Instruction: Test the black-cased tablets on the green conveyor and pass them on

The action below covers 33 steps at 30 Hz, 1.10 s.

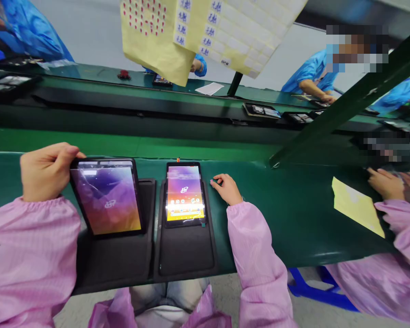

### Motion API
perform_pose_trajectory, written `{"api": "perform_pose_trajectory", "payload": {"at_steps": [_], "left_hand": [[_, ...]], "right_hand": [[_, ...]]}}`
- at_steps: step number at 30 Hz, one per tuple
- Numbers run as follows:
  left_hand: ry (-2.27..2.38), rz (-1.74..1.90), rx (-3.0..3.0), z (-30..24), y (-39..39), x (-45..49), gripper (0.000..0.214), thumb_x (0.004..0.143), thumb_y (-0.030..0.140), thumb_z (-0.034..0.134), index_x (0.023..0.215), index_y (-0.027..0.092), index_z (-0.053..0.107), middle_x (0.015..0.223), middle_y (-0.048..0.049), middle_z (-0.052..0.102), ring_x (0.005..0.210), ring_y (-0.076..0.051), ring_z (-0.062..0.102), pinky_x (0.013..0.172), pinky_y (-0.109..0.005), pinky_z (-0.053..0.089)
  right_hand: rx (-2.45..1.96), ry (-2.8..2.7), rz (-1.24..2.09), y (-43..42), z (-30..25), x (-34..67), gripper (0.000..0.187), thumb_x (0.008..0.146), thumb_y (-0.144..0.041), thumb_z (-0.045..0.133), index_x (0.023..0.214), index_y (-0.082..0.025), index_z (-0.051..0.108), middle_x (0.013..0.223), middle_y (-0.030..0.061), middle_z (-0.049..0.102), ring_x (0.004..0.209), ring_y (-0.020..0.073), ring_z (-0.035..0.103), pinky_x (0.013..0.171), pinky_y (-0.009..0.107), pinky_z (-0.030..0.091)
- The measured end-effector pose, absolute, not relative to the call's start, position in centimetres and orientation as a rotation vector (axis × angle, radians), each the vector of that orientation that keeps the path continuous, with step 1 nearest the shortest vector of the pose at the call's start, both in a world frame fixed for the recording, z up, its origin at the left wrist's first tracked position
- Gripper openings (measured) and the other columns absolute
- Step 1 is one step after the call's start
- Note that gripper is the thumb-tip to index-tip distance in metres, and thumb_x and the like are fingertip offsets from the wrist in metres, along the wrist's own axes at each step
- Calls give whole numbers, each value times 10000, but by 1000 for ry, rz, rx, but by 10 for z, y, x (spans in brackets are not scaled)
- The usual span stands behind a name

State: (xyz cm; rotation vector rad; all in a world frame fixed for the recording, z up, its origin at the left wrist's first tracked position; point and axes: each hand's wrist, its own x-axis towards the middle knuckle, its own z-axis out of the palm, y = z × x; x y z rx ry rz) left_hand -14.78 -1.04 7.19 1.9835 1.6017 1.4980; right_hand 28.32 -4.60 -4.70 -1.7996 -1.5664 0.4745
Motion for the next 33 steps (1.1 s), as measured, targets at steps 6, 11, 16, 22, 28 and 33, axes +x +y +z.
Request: {"api": "perform_pose_trajectory", "payload": {"at_steps": [6, 11, 16, 22, 28, 33], "left_hand": [[1357, 1444, 2136, 101, -49, -145, 379, 915, 464, 442, 676, 262, 656, 721, -16, 631, 674, -194, 574, 648, -352, 455], [1071, 1195, 2222, 116, -66, -149, 266, 867, 473, 516, 812, 309, 719, 798, -35, 675, 745, -226, 621, 694, -375, 481], [995, 1142, 2218, 126, -78, -148, 152, 798, 445, 643, 755, 324, 724, 745, -28, 664, 674, -203, 617, 631, -349, 471], [990, 1585, 1962, 112, -87, -143, 205, 892, 349, 558, 755, 233, 656, 741, -26, 631, 632, -149, 585, 585, -303, 457], [815, 1923, 1862, 93, -88, -138, 141, 891, 232, 576, 785, 165, 639, 739, -20, 597, 647, -103, 564, 588, -233, 455], [753, 2014, 1781, 92, -88, -134, 145, 890, 210, 570, 774, 161, 642, 728, -11, 581, 608, -86, 551, 545, -216, 445]], "right_hand": [[-1738, -1635, 770, -38, -28, 276, 384, 614, -570, 703, 655, -198, 618, 526, -14, 593, 473, 119, 505, 502, 274, 433], [-1627, -1618, 861, -47, 32, 256, 414, 667, -590, 687, 701, -193, 576, 634, 48, 674, 542, 150, 600, 537, 301, 513], [-1317, -1679, 803, -80, 119, 169, 301, 768, -508, 679, 774, -220, 594, 695, 42, 672, 629, 178, 638, 631, 346, 557], [-972, -1841, 596, -109, 156, 50, 135, 875, -370, 585, 827, -244, 582, 781, 16, 665, 730, 176, 666, 720, 330, 568], [-885, -1944, 558, -109, 144, 14, 45, 874, -210, 577, 835, -191, 566, 748, -17, 636, 656, 100, 635, 648, 209, 525], [-881, -1945, 480, -113, 144, 15, 33, 869, -174, 582, 849, -194, 565, 758, -22, 632, 645, 85, 626, 615, 176, 508]]}}
